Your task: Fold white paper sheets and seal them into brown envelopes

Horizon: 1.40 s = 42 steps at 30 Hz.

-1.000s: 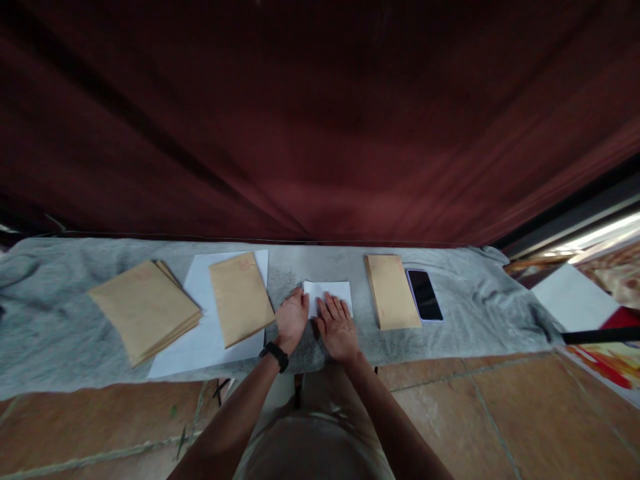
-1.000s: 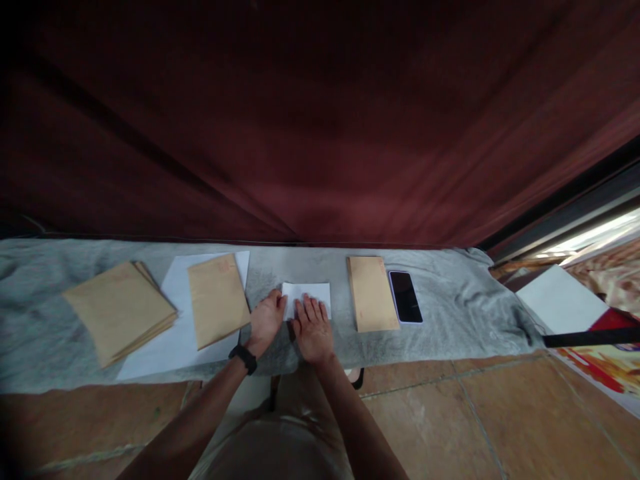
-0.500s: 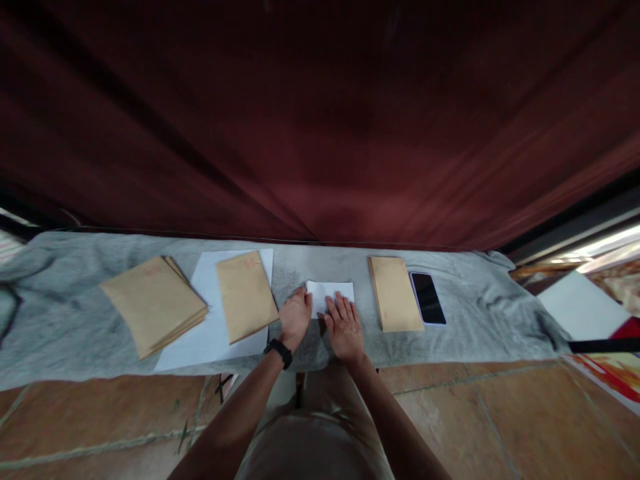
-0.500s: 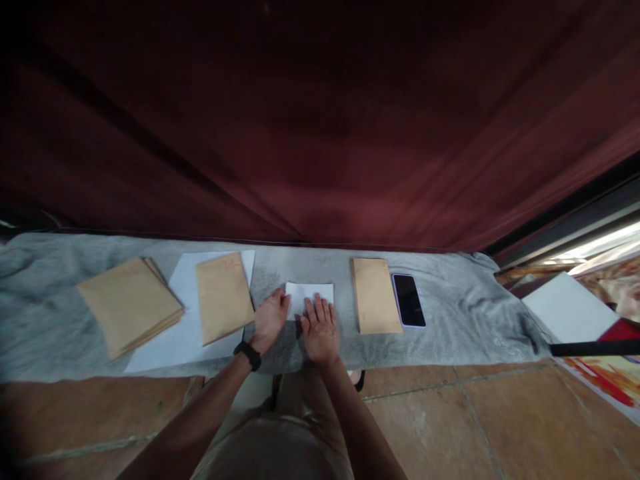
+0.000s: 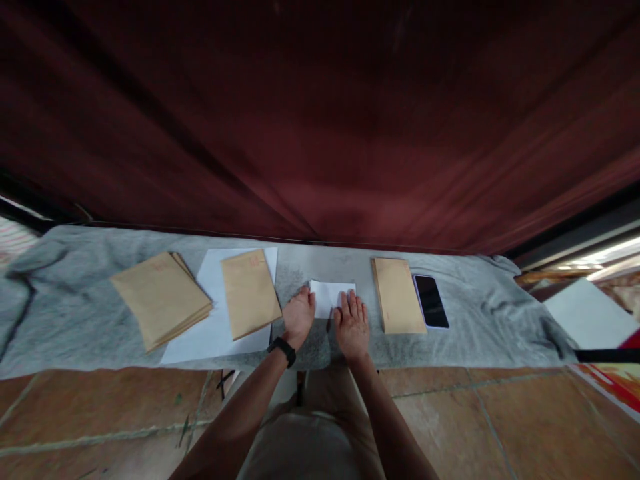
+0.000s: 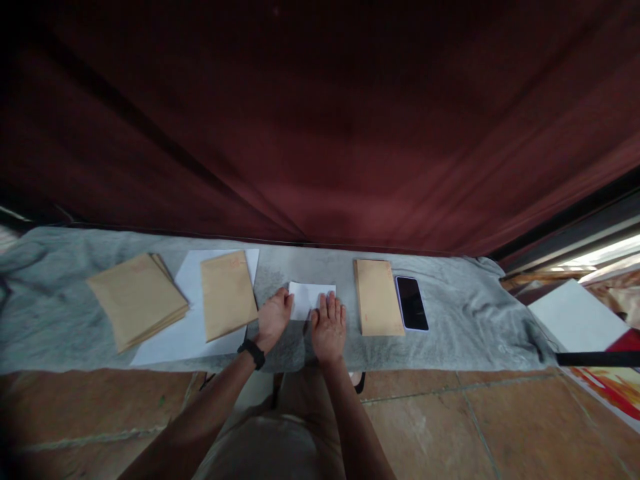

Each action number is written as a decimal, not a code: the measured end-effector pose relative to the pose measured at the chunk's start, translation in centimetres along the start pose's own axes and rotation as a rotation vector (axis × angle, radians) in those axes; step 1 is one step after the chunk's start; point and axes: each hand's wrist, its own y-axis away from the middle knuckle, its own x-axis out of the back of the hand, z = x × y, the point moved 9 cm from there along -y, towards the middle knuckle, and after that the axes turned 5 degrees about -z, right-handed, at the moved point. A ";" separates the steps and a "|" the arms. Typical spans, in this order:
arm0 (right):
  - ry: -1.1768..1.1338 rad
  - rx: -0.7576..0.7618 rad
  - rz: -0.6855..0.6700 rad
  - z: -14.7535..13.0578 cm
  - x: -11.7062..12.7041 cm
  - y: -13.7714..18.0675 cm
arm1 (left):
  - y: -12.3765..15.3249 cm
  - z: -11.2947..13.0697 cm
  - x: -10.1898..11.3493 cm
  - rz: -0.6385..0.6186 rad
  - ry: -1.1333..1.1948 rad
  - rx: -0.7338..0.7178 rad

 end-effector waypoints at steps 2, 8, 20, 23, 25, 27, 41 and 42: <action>0.013 0.002 0.009 0.2 0.0 0.1 | 0.1 0.0 -0.1 0.006 0.000 0.000; 0.037 0.027 0.036 0.2 -0.1 0.2 | 0.4 0.0 -0.4 0.012 0.013 -0.006; 0.119 0.002 -0.080 0.4 -1.1 0.2 | 5.0 5.4 -2.1 0.235 -0.007 -0.590; 0.107 -0.006 -0.112 0.5 -1.1 0.1 | 5.7 5.4 -3.2 0.182 0.023 -0.616; 0.086 -0.026 -0.104 0.8 -0.8 0.0 | 5.6 4.9 -3.6 0.149 0.017 -0.612; 0.070 -0.052 -0.080 1.3 -0.4 -0.1 | 5.4 4.4 -3.8 0.128 0.000 -0.622; -0.315 -0.345 -0.072 5.4 1.6 -2.7 | 5.0 4.8 -4.1 0.084 -0.187 -0.576; -0.362 -0.366 -0.080 5.6 1.6 -3.1 | 5.0 4.9 -4.0 0.078 -0.198 -0.573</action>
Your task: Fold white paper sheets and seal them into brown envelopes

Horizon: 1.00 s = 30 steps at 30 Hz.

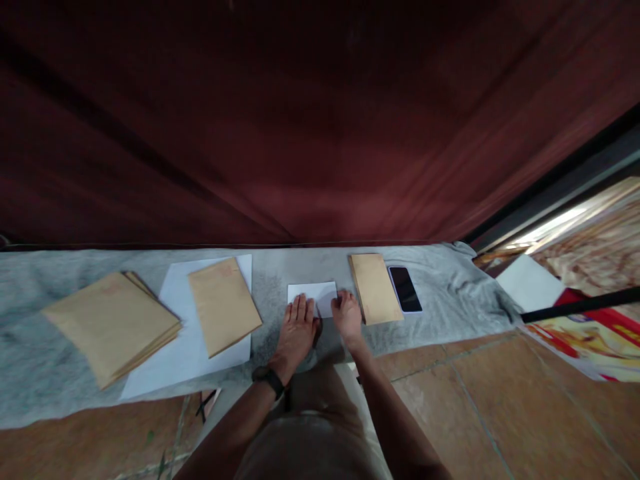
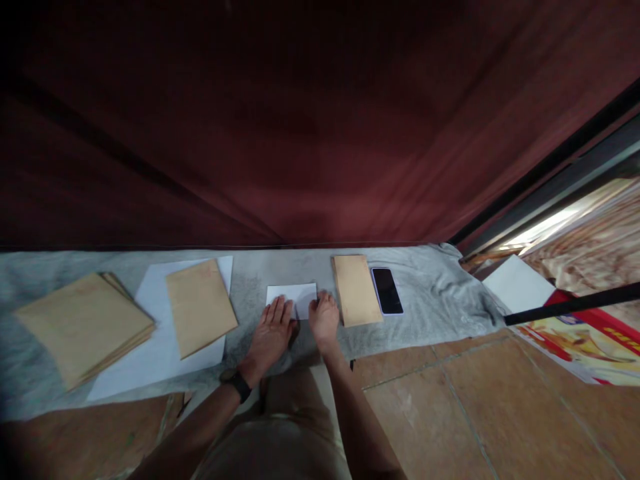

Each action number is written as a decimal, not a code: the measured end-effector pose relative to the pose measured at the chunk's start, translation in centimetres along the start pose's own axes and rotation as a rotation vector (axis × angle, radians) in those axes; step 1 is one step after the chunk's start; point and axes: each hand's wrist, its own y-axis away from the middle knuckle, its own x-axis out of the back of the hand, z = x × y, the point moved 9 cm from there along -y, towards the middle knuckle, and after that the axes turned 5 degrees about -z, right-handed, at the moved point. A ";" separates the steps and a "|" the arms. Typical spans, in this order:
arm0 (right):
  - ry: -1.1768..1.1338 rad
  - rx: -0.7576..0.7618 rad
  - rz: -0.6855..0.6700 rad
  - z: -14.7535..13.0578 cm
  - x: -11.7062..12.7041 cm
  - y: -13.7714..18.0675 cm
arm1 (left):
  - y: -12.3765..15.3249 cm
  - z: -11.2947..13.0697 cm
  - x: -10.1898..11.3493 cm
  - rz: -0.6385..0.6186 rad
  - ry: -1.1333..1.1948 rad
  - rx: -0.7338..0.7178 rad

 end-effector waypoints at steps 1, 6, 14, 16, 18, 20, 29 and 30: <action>-0.034 -0.013 -0.011 0.0 0.1 -0.4 | -0.1 0.0 0.1 -0.008 -0.006 0.003; -0.176 0.012 -0.090 -1.1 0.6 -0.8 | -0.2 0.3 0.9 -0.016 0.008 0.023; -0.538 0.145 -0.170 -5.9 3.3 1.6 | 0.1 1.1 7.7 0.172 0.334 0.098; -0.711 0.116 -0.137 -5.5 4.0 1.7 | 0.1 0.1 8.9 0.218 0.626 0.141; -0.795 0.033 -0.095 -4.0 4.1 1.9 | 0.3 -1.1 8.8 0.235 0.924 0.226; -0.852 -0.030 -0.137 -2.6 3.1 2.4 | 0.6 -1.8 7.9 0.243 1.128 0.314; -0.752 -0.035 -0.239 0.4 -0.3 4.1 | 3.1 -4.6 1.4 0.221 1.490 0.516; -0.703 -0.026 -0.224 0.8 -0.2 3.9 | 3.5 -5.4 0.8 0.203 1.441 0.545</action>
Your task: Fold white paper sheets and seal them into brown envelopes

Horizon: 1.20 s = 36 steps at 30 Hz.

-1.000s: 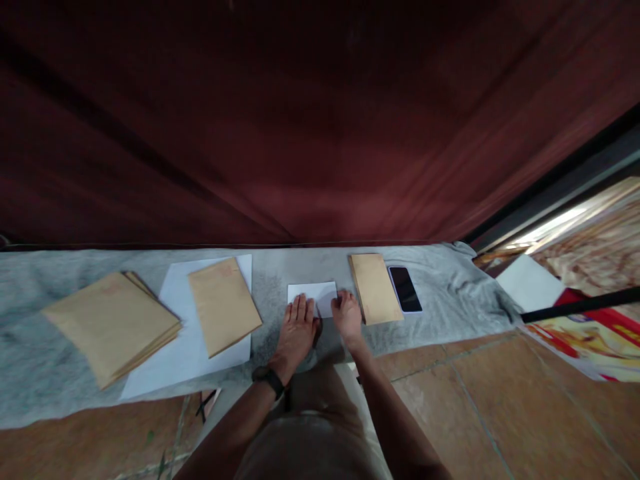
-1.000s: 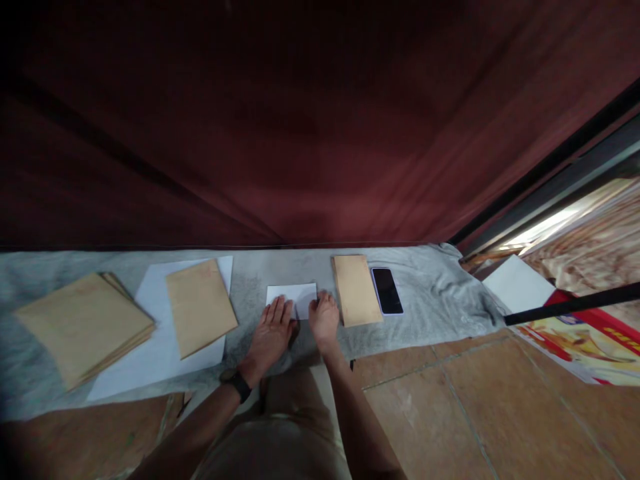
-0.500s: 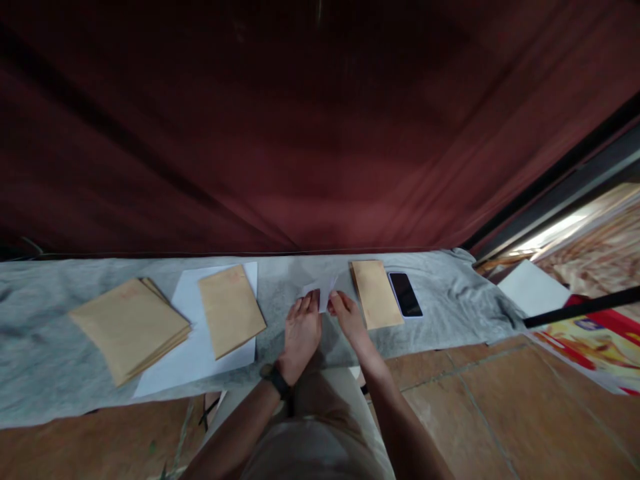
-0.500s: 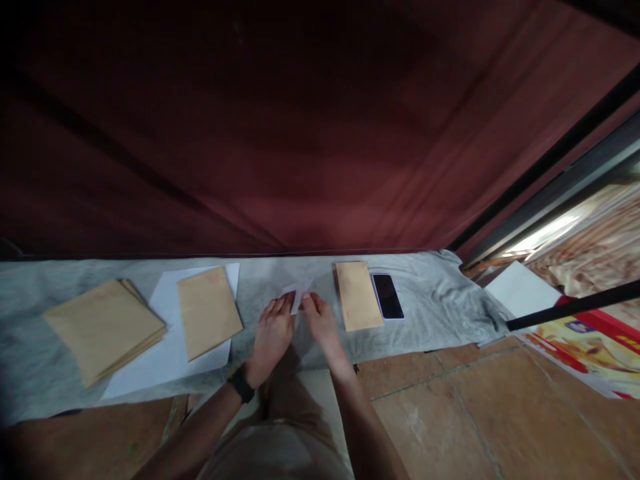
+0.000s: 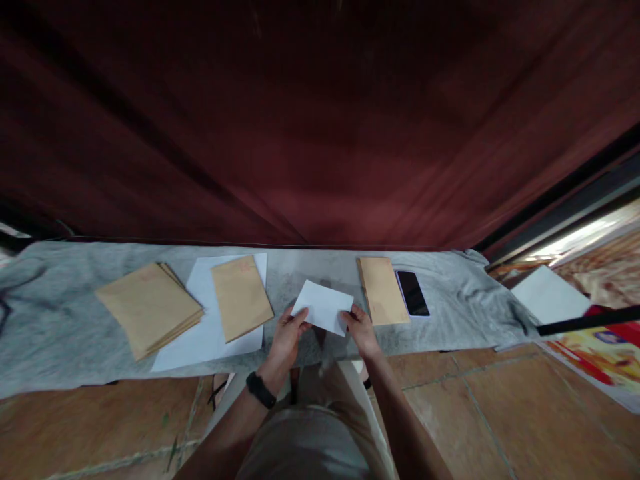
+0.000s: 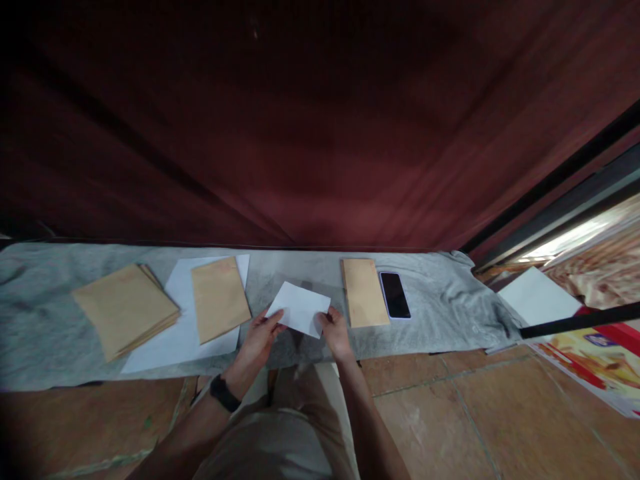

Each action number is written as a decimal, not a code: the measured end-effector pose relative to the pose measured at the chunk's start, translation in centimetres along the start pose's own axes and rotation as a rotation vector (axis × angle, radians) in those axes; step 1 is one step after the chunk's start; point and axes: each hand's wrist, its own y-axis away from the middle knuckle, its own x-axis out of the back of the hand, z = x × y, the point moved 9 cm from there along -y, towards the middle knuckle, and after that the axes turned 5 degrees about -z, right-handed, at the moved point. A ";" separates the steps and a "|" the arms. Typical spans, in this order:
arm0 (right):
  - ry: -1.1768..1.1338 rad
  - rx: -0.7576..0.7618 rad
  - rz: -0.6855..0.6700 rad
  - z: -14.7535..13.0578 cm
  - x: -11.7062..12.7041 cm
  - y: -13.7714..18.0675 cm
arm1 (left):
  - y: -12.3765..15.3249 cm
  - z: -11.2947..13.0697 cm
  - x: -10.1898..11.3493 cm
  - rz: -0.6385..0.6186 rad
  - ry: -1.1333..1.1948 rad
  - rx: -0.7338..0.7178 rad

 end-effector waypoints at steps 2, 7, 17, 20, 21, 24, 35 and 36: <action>0.057 0.005 0.020 0.6 0.7 -0.3 | -0.3 -1.2 1.5 0.014 -0.093 0.034; 0.277 0.043 0.144 0.9 1.7 0.0 | -0.8 -2.6 2.3 -0.027 -0.275 0.070; 0.987 0.466 -0.044 -1.6 -7.9 3.1 | 0.0 -1.5 1.4 -0.064 -0.574 0.068; 1.059 0.424 -0.027 -0.9 -8.0 3.2 | 0.2 -1.2 1.5 -0.049 -0.641 0.064; 1.072 0.417 -0.018 -0.8 -7.8 3.2 | 0.4 -1.1 1.5 -0.042 -0.666 0.062; 1.091 0.411 0.020 -0.5 -6.5 3.0 | 1.1 -0.6 1.5 -0.018 -0.859 0.036; 1.175 0.499 0.065 0.1 -5.6 3.4 | 2.0 1.4 -5.1 -0.101 -1.233 -0.662; 1.181 0.509 0.071 0.2 -5.5 3.4 | 1.8 0.9 -5.1 -0.108 -1.242 -0.663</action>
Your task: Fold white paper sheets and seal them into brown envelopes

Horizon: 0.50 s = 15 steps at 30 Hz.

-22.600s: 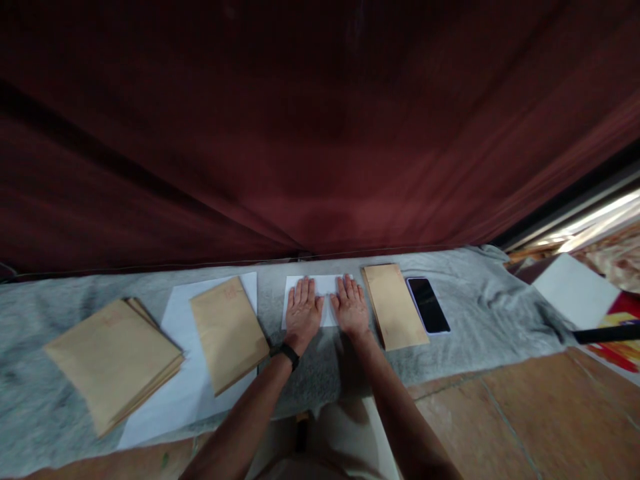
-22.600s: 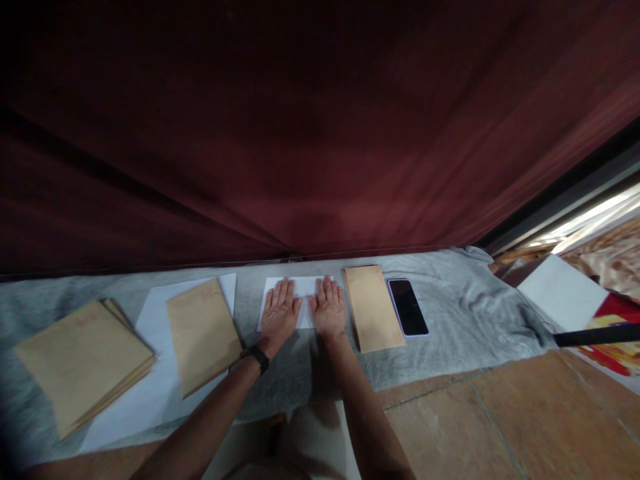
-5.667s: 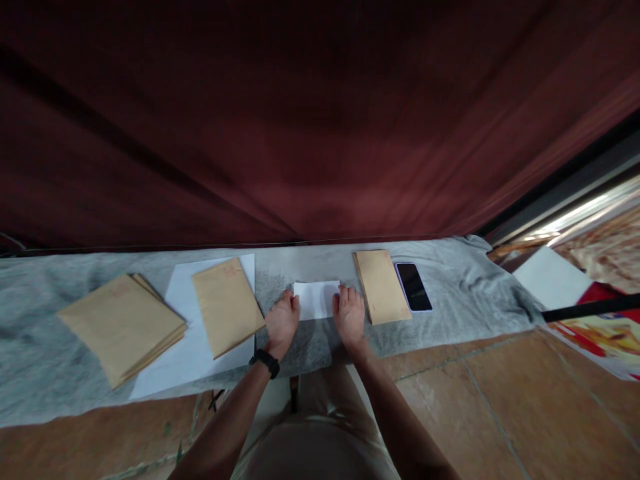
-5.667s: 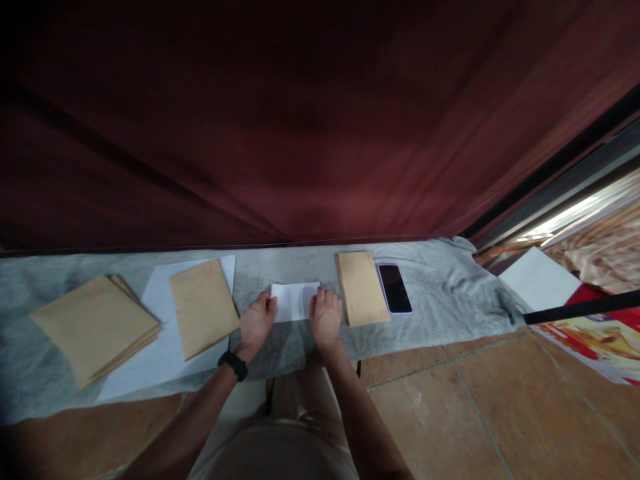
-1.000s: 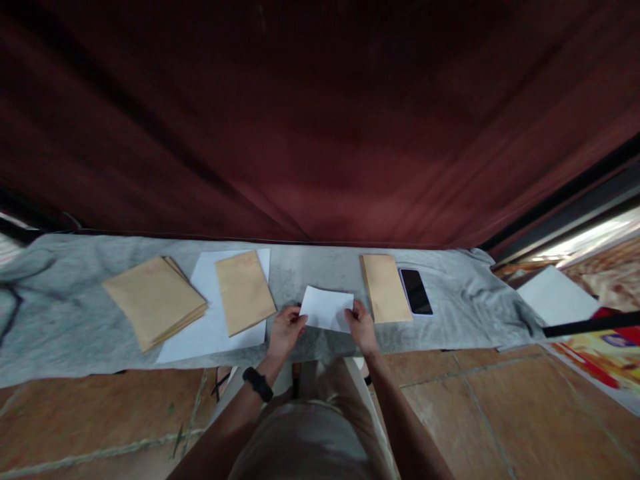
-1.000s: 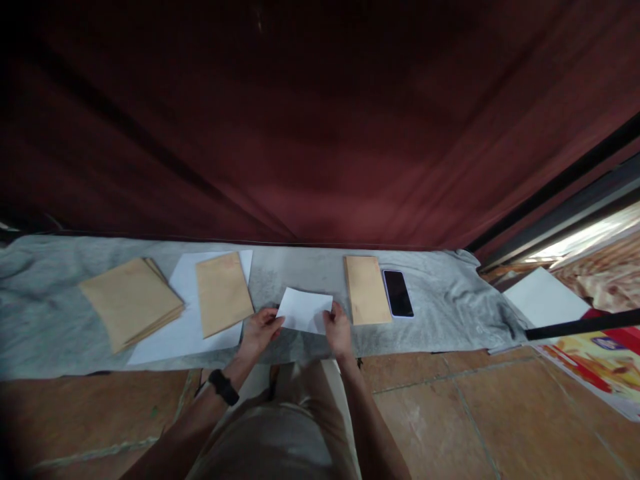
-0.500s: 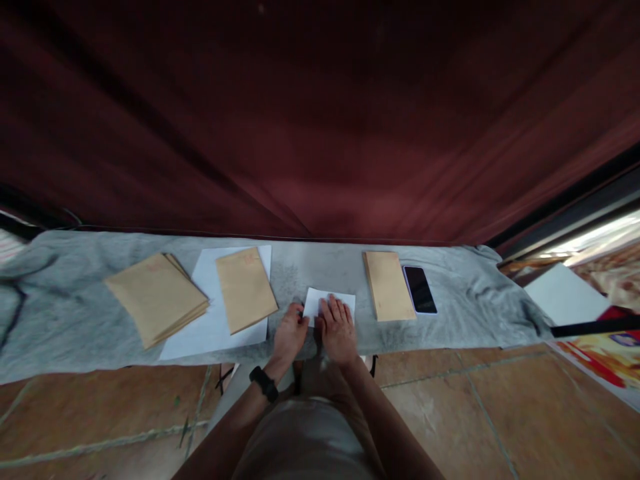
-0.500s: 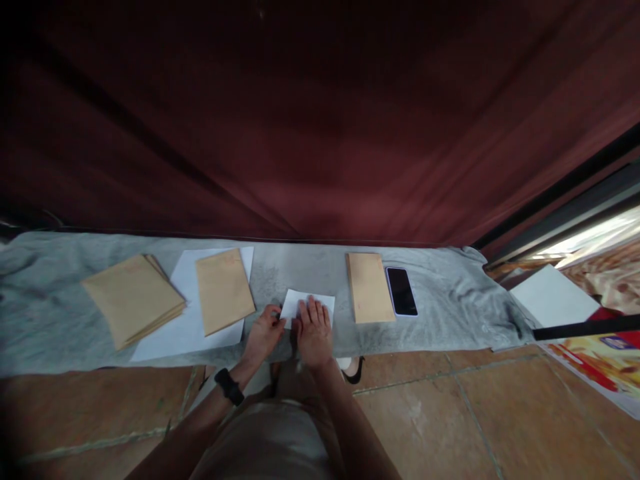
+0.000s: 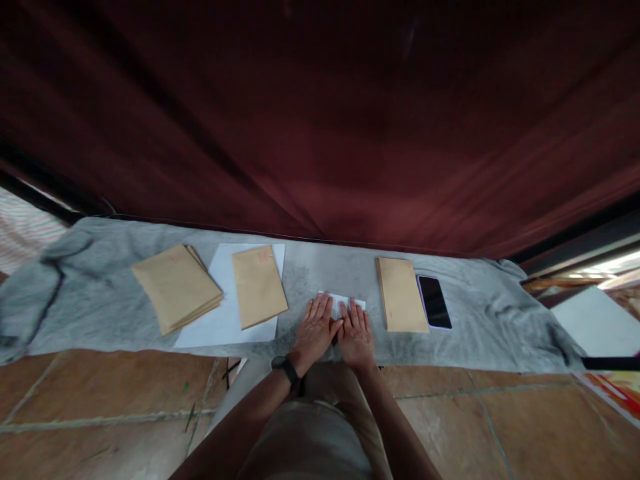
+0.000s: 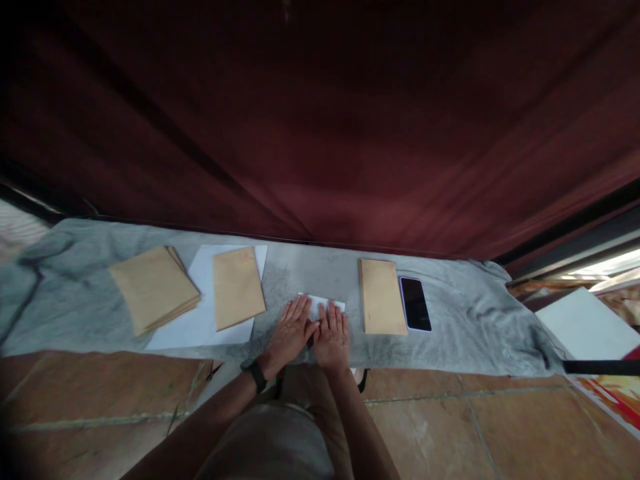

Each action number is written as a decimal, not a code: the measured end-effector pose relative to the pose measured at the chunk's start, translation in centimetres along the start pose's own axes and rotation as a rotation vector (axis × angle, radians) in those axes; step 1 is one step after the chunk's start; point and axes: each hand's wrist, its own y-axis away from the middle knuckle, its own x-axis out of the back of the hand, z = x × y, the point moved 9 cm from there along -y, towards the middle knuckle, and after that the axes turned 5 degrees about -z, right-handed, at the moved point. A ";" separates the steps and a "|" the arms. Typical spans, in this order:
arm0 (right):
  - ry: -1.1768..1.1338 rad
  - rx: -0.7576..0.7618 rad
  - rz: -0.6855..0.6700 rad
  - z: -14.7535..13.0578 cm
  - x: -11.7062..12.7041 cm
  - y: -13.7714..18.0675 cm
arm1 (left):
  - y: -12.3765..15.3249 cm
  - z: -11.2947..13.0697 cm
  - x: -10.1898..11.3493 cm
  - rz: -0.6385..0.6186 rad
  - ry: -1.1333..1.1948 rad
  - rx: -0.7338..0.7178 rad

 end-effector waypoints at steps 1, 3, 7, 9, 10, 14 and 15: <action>0.007 0.004 0.008 0.1 -0.1 0.1 | 0.0 -0.3 -0.4 -0.007 -0.008 0.007; 0.017 0.014 0.022 0.4 -0.2 0.4 | 0.4 -1.0 -0.9 -0.017 -0.028 0.035; 0.026 -0.006 0.065 1.4 -0.3 1.0 | 1.0 -2.1 -0.9 -0.018 -0.063 0.081; 0.029 -0.025 0.078 2.0 -0.3 1.3 | 1.1 -2.2 -0.9 -0.016 -0.068 0.085; 0.028 -0.030 0.080 2.2 -0.3 1.5 | 1.0 -2.2 -0.9 -0.016 -0.066 0.089; 0.005 -0.026 0.075 2.5 -0.2 1.8 | 1.4 -1.7 -0.5 -0.020 -0.042 0.101; -0.005 -0.028 0.074 2.5 -0.1 1.8 | 1.7 -1.6 -0.1 -0.013 -0.029 0.092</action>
